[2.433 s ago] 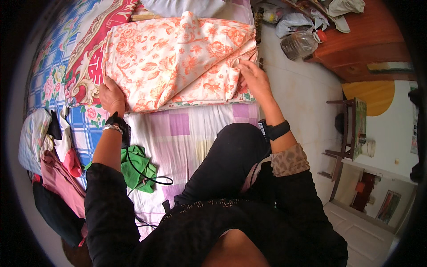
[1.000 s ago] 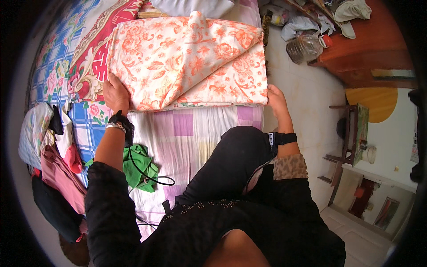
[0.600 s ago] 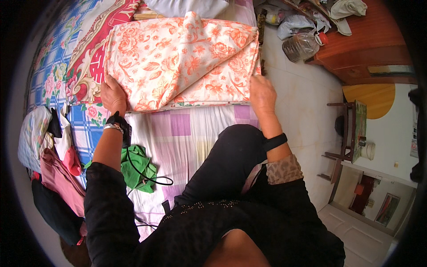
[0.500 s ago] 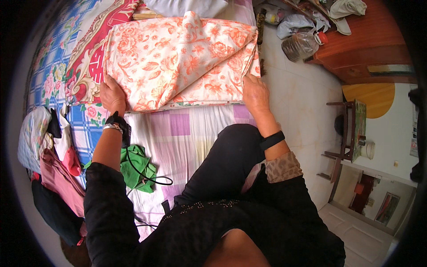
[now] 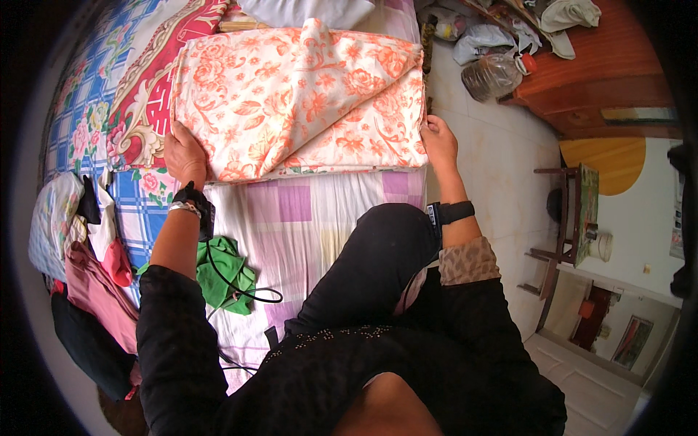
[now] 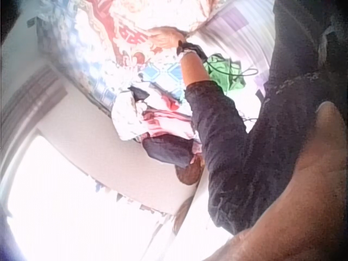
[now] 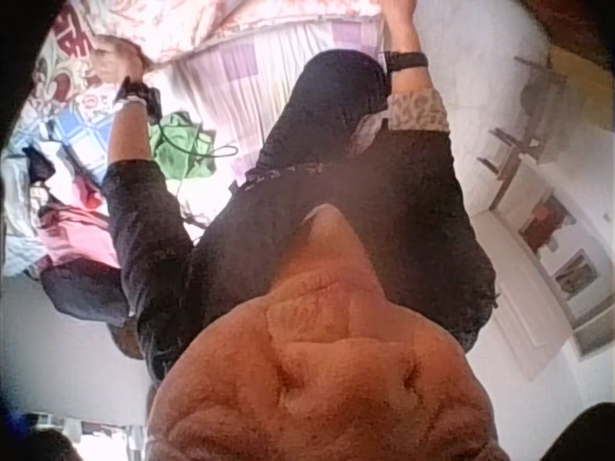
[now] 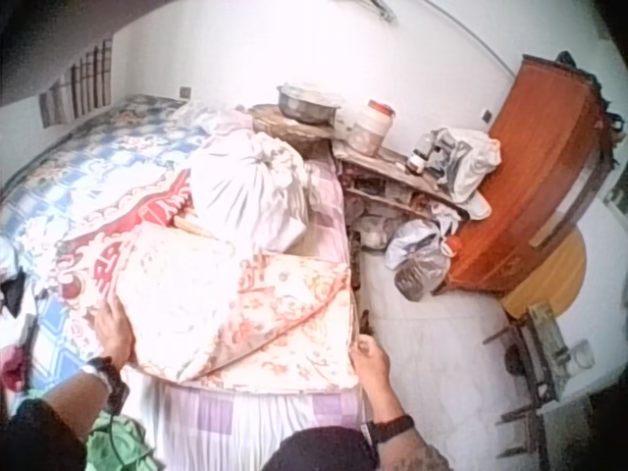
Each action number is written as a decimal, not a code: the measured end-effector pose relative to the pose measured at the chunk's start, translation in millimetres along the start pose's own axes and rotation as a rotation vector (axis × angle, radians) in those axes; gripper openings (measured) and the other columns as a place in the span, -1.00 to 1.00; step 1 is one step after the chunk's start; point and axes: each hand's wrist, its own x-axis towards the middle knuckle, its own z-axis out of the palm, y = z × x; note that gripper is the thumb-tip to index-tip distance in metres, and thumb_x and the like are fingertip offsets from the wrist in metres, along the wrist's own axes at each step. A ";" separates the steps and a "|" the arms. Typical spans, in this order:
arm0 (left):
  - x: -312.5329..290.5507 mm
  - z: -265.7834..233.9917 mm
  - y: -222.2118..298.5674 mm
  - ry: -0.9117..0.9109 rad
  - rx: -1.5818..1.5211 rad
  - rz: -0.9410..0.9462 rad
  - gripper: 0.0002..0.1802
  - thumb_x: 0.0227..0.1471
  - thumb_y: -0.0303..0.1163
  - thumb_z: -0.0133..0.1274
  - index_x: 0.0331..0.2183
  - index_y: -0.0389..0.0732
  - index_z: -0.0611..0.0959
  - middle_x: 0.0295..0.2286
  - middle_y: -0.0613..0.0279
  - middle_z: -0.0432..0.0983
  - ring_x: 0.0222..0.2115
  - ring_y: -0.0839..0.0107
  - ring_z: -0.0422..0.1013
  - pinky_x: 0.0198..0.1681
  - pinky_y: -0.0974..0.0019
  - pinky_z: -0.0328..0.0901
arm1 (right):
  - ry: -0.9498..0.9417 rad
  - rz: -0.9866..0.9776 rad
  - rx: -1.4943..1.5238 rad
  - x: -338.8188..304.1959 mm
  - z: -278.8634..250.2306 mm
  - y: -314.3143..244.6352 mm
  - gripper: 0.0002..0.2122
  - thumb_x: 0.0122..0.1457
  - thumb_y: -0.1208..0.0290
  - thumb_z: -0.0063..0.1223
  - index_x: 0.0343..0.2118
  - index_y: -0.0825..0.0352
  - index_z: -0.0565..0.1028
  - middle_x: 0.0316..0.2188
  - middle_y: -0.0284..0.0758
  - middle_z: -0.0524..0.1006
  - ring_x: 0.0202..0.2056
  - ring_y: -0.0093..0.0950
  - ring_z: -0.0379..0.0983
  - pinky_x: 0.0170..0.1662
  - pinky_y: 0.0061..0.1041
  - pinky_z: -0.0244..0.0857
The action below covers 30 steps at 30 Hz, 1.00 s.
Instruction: The person folds a floral-patterned cloth on a bed. They smooth the fabric, fold it in half multiple times, and adjust the edges to create a neat rectangular bundle.
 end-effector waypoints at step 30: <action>0.4 -0.3 -0.4 -0.004 -0.011 0.009 -0.22 0.19 0.24 -0.38 -0.29 -0.33 0.60 -0.25 -0.25 0.54 -0.19 -0.21 0.42 -0.12 -0.10 0.28 | 0.135 -0.301 -0.380 -0.9 -2.1 -63.3 -0.73 0.18 0.16 -0.01 -0.37 0.26 0.61 -0.31 -0.16 0.55 -0.24 -0.10 0.48 -0.16 -0.14 0.33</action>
